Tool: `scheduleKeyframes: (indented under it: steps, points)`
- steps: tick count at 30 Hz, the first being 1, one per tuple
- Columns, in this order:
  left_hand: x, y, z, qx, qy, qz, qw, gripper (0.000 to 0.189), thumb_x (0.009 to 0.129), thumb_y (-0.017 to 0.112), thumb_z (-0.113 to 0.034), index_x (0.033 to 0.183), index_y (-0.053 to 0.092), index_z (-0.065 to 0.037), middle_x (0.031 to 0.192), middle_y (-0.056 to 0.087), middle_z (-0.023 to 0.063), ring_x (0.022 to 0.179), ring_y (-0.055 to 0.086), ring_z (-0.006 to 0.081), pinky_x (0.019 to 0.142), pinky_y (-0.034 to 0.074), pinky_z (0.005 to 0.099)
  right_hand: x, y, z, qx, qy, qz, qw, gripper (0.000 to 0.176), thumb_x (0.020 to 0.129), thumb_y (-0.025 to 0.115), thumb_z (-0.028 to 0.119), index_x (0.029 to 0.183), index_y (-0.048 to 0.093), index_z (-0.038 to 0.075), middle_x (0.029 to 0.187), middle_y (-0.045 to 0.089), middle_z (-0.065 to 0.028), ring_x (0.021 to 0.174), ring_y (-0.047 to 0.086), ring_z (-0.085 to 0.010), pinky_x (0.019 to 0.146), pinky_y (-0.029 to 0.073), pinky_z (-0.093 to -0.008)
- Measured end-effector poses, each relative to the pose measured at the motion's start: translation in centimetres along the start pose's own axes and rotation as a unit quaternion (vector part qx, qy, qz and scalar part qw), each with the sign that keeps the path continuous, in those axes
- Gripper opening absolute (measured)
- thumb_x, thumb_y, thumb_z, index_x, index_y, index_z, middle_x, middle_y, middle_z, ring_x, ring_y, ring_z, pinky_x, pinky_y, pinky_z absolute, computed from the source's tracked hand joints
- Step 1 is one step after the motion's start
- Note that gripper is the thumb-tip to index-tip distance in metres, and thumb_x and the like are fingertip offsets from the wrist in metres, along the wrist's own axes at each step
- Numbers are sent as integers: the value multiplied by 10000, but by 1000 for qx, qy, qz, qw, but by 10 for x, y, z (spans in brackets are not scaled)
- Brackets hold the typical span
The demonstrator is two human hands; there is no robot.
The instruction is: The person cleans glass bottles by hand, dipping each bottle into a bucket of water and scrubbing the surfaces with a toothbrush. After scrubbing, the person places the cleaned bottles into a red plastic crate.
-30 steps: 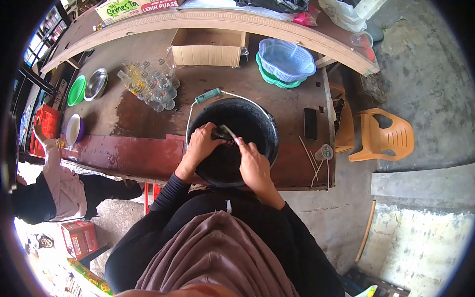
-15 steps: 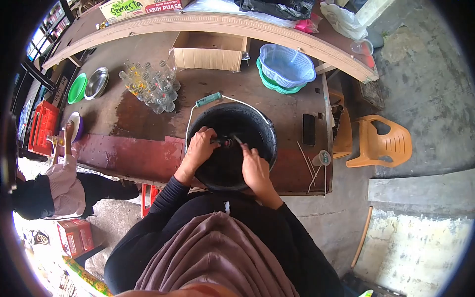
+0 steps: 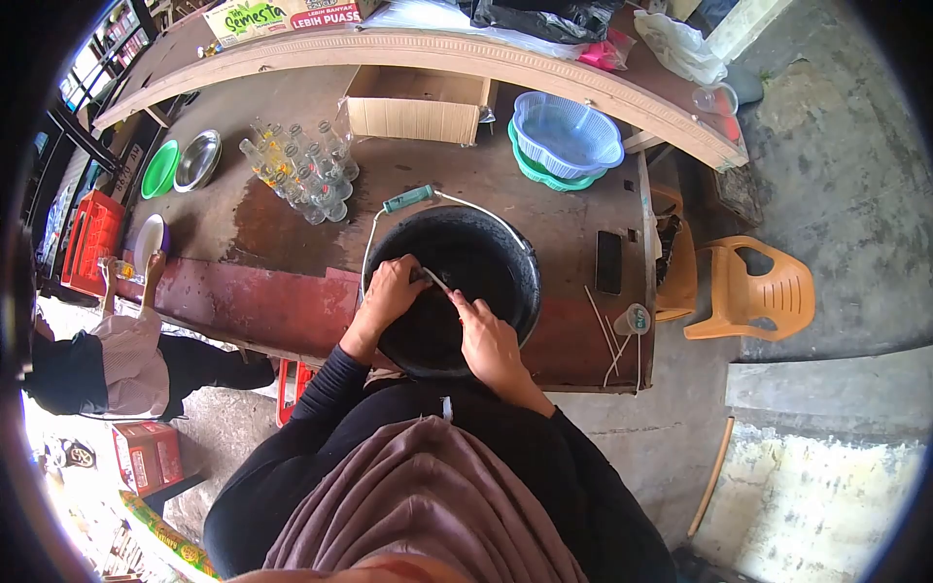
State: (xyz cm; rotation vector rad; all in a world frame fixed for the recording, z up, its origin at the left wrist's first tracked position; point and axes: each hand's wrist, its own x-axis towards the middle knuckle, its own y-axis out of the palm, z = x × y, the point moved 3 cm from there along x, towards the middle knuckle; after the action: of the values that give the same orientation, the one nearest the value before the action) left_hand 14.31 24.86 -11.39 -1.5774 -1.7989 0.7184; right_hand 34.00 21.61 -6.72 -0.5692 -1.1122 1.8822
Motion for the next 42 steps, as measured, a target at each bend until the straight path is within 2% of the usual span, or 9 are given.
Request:
scheduleKeyframes:
  steps: [5, 8, 10, 17, 22, 27, 32, 39, 42]
  points:
    - [6, -26, -18, -132, 26, -51, 990, 318, 734, 814, -150, 954, 649, 9, 804, 677, 150, 763, 681, 271, 695, 530, 369, 16, -8, -36, -73, 75, 12, 994, 410, 916, 576, 123, 1321, 545, 74, 1012, 613, -155, 830, 663, -366, 703, 530, -460]
    - [7, -50, -30, -226, 6, -70, 971, 309, 766, 807, -154, 973, 651, 13, 790, 678, 110, 738, 666, 173, 686, 522, 311, 19, -25, -28, 163, -2, -133, 978, 607, 752, 815, 175, 1286, 544, 75, 981, 614, -117, 855, 653, -275, 734, 518, -405]
    - [12, -52, -26, -337, -24, -68, 939, 285, 816, 782, -153, 1008, 655, 16, 796, 677, 53, 746, 628, 90, 678, 507, 266, 22, -33, -26, 171, 62, -59, 982, 747, 658, 887, 229, 1285, 512, 76, 1017, 623, -122, 925, 642, -273, 798, 513, -395]
    - [18, -47, -39, -528, -56, -53, 846, 244, 916, 695, -183, 1054, 634, 8, 907, 635, -10, 874, 576, 63, 806, 456, 227, 25, -1, -42, 337, 11, 11, 941, 766, 679, 910, 242, 1261, 486, -18, 1202, 630, -142, 1145, 595, -188, 957, 481, -339]
    - [17, 0, -19, -557, -176, -16, 812, 277, 975, 606, -341, 1002, 610, -65, 857, 613, -11, 778, 537, 80, 728, 423, 255, 22, -6, -44, 299, 74, 20, 951, 618, 723, 878, 243, 1158, 555, -54, 1048, 671, -140, 958, 647, -179, 850, 513, -319]
    - [-24, 27, -64, -589, -305, 69, 745, 547, 960, 611, -346, 1387, 373, -102, 1157, 578, 97, 1040, 596, 211, 841, 522, 396, 26, 8, -52, 383, 165, 47, 908, 495, 841, 785, 282, 1144, 566, -42, 1001, 680, -109, 865, 652, -137, 740, 522, -292]
    - [-33, 48, -34, -699, -316, 101, 634, 266, 1011, 531, -265, 1164, 491, -51, 975, 631, 104, 866, 682, 261, 737, 595, 431, 26, 5, -47, 307, 94, 101, 941, 253, 1012, 520, 201, 1114, 579, -23, 892, 697, -130, 819, 676, -204, 713, 502, -345]
    - [-38, 43, -14, -626, -384, 41, 678, 402, 977, 570, -369, 1170, 499, -24, 1002, 641, 178, 758, 698, 309, 606, 612, 420, 36, -2, -45, -21, 83, 3, 996, 336, 941, 465, 63, 1252, 564, -15, 997, 667, -214, 915, 657, -385, 801, 517, -473]
    - [-43, 44, 1, -759, -371, 107, 524, 461, 949, 585, -442, 1142, 568, -23, 1030, 649, 212, 700, 691, 312, 556, 611, 387, 33, 1, -43, -111, 32, 74, 991, 359, 900, 507, 30, 1254, 564, 1, 1050, 622, -192, 935, 654, -386, 785, 535, -453]
